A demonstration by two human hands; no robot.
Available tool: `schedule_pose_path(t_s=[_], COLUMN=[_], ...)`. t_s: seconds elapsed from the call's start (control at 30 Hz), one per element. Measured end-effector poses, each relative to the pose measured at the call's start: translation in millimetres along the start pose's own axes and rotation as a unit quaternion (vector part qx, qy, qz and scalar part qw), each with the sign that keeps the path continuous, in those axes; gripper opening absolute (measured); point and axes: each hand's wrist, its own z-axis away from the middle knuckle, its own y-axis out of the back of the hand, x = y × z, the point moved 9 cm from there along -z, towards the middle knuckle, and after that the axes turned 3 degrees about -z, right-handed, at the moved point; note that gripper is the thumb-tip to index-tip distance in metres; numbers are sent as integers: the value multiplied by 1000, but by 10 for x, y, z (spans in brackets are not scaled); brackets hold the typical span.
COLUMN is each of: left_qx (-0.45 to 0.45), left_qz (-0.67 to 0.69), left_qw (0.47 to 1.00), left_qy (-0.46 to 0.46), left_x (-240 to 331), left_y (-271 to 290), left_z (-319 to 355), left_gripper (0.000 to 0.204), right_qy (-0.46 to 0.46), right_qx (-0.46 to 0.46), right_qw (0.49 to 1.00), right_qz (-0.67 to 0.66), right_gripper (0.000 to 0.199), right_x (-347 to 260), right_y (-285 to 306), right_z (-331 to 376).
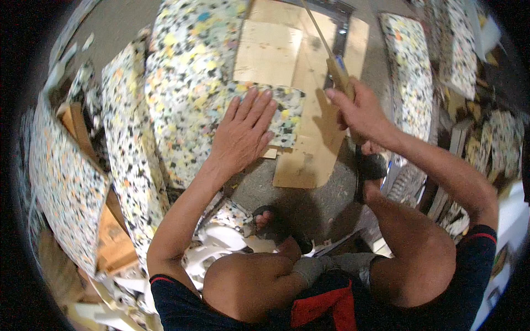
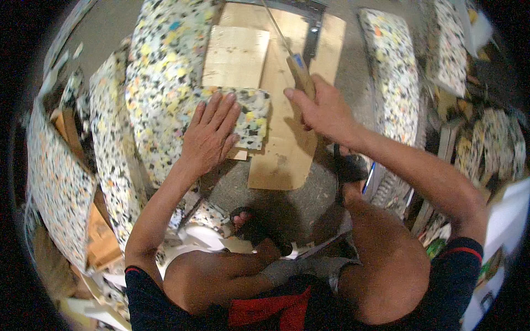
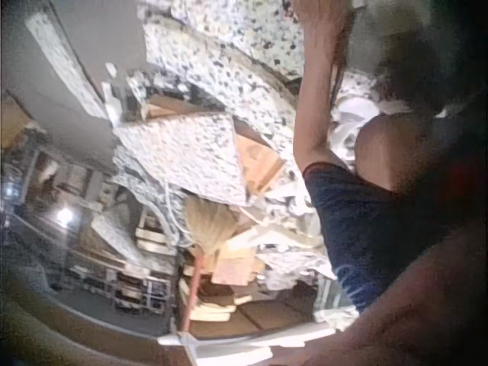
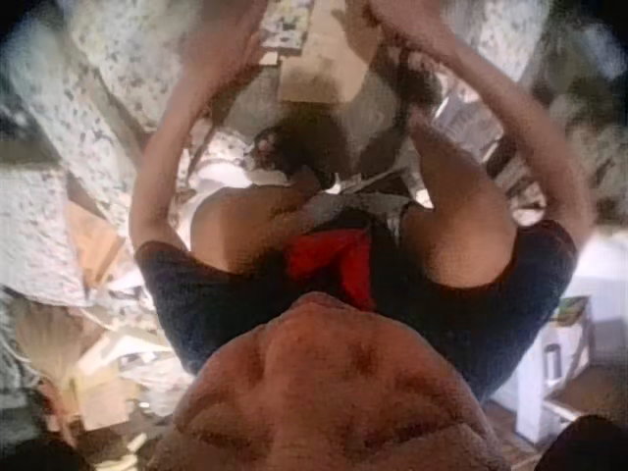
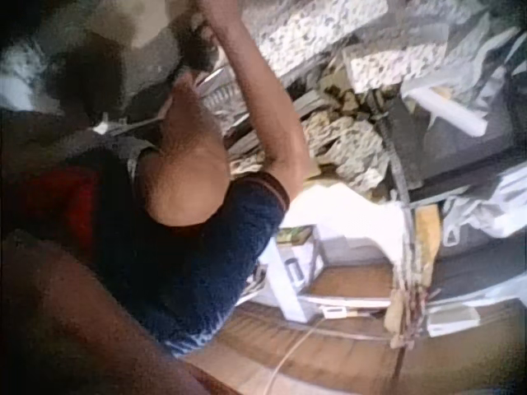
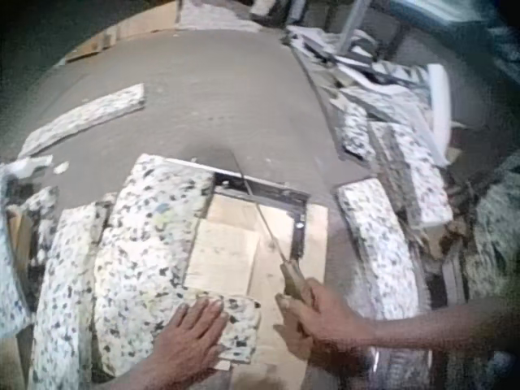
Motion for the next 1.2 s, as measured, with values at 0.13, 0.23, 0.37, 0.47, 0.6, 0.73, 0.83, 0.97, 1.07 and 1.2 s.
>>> schedule_pose_path(t_s=[0.13, 0.23, 0.37, 0.47, 0.6, 0.73, 0.83, 0.97, 1.07, 1.2], left_qx=[-4, 9, 46, 95, 146, 124, 106, 177, 173, 123], left_qz=[-19, -22, -12, 24, 3, -53, -26, -84, -108, -95], left_qw=[1000, 1000, 998, 993, 984, 988, 993, 979, 978, 988], left_qy=[-15, -13, -29, -70, -103, -71, -51, -59, -48, -10], left_x=[-25, -4, 1, 41, 92, 27, -25, 44, 35, -9], left_y=[-7, 24, 111, 231, 400, 390, 313, 321, 302, 284], left_z=[-21, -70, -97, -85, -151, -356, -399, -397, -486, -584], left_gripper=[64, 62, 59, 53, 38, 36, 40, 42, 43, 41], right_qy=[131, 142, 134, 67, 75, 117, 124, 98, 66, 181], right_qx=[123, 218, 285, 269, 292, 303, 290, 262, 238, 301], right_qw=[982, 962, 945, 960, 951, 942, 944, 943, 941, 933], right_qz=[53, 81, 87, -39, -73, -77, -95, -181, -231, -82], right_gripper=[42, 36, 33, 39, 50, 51, 57, 69, 73, 66], right_x=[-346, -226, 139, 566, 774, 759, 756, 885, 1080, 1060], right_y=[586, 627, 44, -735, -1403, -1629, -1776, -2020, -2119, -1927], right_z=[255, 571, 1045, 1284, 1633, 1812, 1861, 1938, 1939, 2010])
